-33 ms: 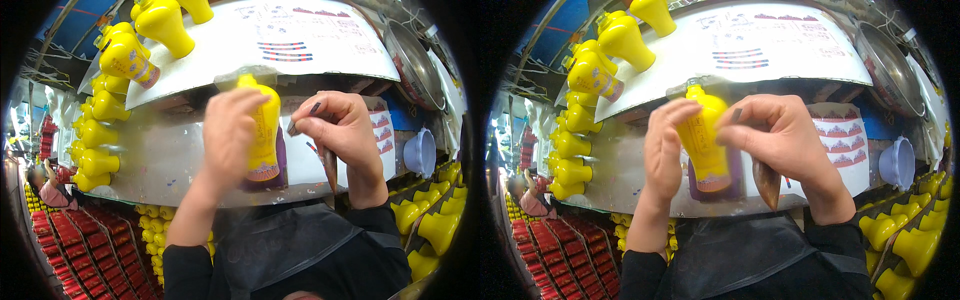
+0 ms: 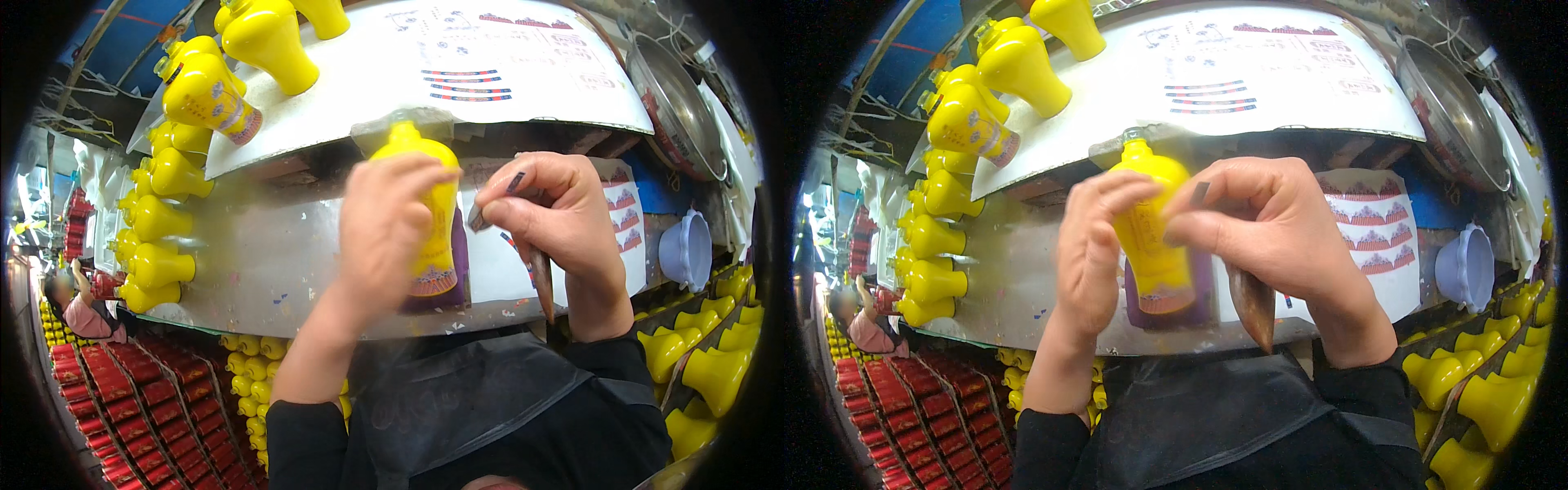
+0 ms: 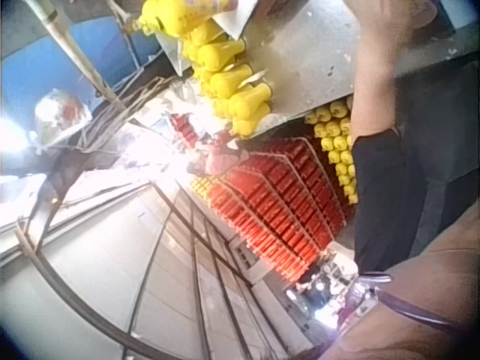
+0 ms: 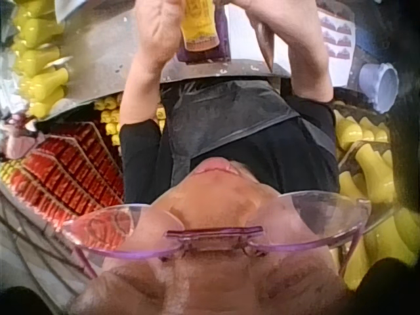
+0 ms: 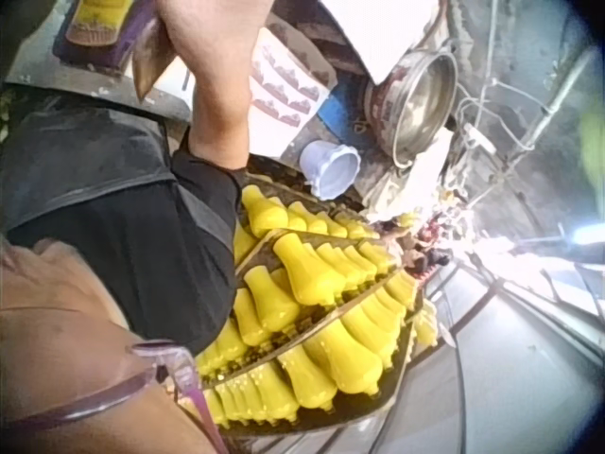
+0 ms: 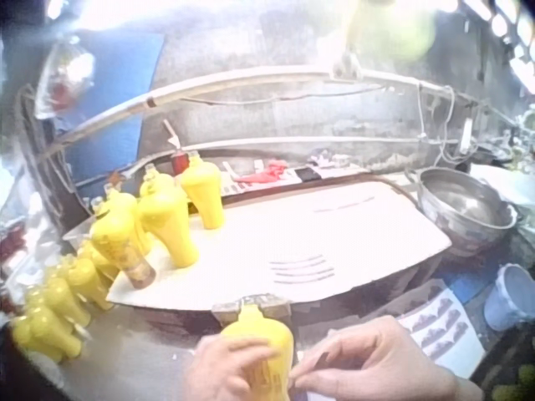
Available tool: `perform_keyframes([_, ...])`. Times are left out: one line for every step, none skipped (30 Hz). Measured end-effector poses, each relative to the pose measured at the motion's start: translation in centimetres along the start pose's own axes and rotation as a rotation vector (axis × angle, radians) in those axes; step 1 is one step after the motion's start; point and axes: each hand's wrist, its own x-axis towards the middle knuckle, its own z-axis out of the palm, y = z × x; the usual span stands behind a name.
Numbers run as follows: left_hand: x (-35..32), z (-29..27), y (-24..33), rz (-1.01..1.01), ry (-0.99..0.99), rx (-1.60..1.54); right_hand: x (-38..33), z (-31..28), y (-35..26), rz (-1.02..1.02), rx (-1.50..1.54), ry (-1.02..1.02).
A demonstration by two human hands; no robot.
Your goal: The person applies decorative stickers to yellow ceramic bottles, smoothing each label around the body and neck. They handle the bottles one at a time, rotate them to align the stickers, and place finished bottles into a green tray.
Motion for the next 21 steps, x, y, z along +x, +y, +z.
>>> perform_keyframes([-0.2, -0.2, 0.7, -0.048, -0.049, -0.105, -0.1, 0.2, -0.2, 0.035, 0.035, -0.023])
perform_keyframes([-0.3, -0.4, 1.2, -0.112, -0.099, -0.198, 0.0, 0.4, -0.3, 0.041, 0.061, -0.009])
perform_keyframes([-0.4, -0.6, 1.7, -0.183, -0.154, -0.281, 0.0, 0.5, -0.4, 0.048, 0.087, 0.005])
perform_keyframes([-0.5, -1.0, 2.0, -0.318, -0.180, -0.370, 0.1, 0.6, -0.3, 0.046, 0.121, 0.012])
perform_keyframes([-0.4, -1.2, 2.1, -0.385, -0.160, -0.449, 0.2, 0.7, -0.2, 0.086, 0.124, 0.050])
perform_keyframes([-0.4, -1.4, 2.1, -0.455, -0.142, -0.525, 0.4, 0.8, 0.0, 0.118, 0.135, 0.082])
perform_keyframes([-0.4, -1.6, 2.1, -0.525, -0.124, -0.600, 0.6, 0.8, 0.2, 0.161, 0.136, 0.119])
perform_keyframes([-0.2, -1.7, 1.8, -0.585, -0.067, -0.609, 0.8, 0.9, 0.5, 0.137, 0.095, 0.110])
perform_keyframes([0.0, -1.8, 1.5, -0.600, -0.009, -0.611, 1.0, 1.0, 0.8, 0.118, 0.109, 0.115])
perform_keyframes([0.2, -2.1, 1.2, -0.609, 0.014, -0.588, 1.4, 1.2, 1.2, 0.122, 0.102, 0.131])
perform_keyframes([0.6, -2.3, 0.7, -0.592, 0.039, -0.582, 1.7, 1.3, 1.6, 0.108, 0.095, 0.144])
perform_keyframes([1.0, -2.2, 0.1, -0.576, 0.079, -0.562, 2.2, 1.6, 2.2, 0.057, 0.139, 0.160])
perform_keyframes([1.5, -2.4, -0.6, -0.625, 0.079, -0.471, 2.7, 1.9, 2.7, 0.052, 0.071, 0.216])
perform_keyframes([2.1, -2.7, -1.4, -0.646, 0.081, -0.401, 3.2, 2.0, 3.3, 0.041, 0.028, 0.243])
perform_keyframes([2.6, -2.9, -2.2, -0.667, 0.082, -0.330, 3.7, 2.1, 3.8, 0.021, -0.005, 0.265])
perform_keyframes([2.9, -2.9, -2.8, -0.723, 0.108, -0.308, 4.1, 2.1, 4.3, 0.048, -0.047, 0.291])
perform_keyframes([3.1, -2.8, -3.3, -0.725, 0.088, -0.318, 4.5, 2.1, 4.9, 0.060, -0.074, 0.302])
perform_keyframes([3.1, -2.6, -3.7, -0.746, 0.071, -0.316, 4.9, 2.0, 5.3, 0.068, -0.091, 0.311])
perform_keyframes([3.1, -2.4, -4.0, -0.784, 0.051, -0.306, 5.2, 1.9, 5.7, 0.090, -0.115, 0.332])
perform_keyframes([3.0, -2.1, -4.2, -0.808, 0.048, -0.321, 5.4, 1.8, 6.1, 0.099, -0.175, 0.334])
perform_keyframes([3.0, -1.9, -4.4, -0.808, 0.066, -0.351, 5.6, 1.7, 6.4, 0.098, -0.185, 0.332])
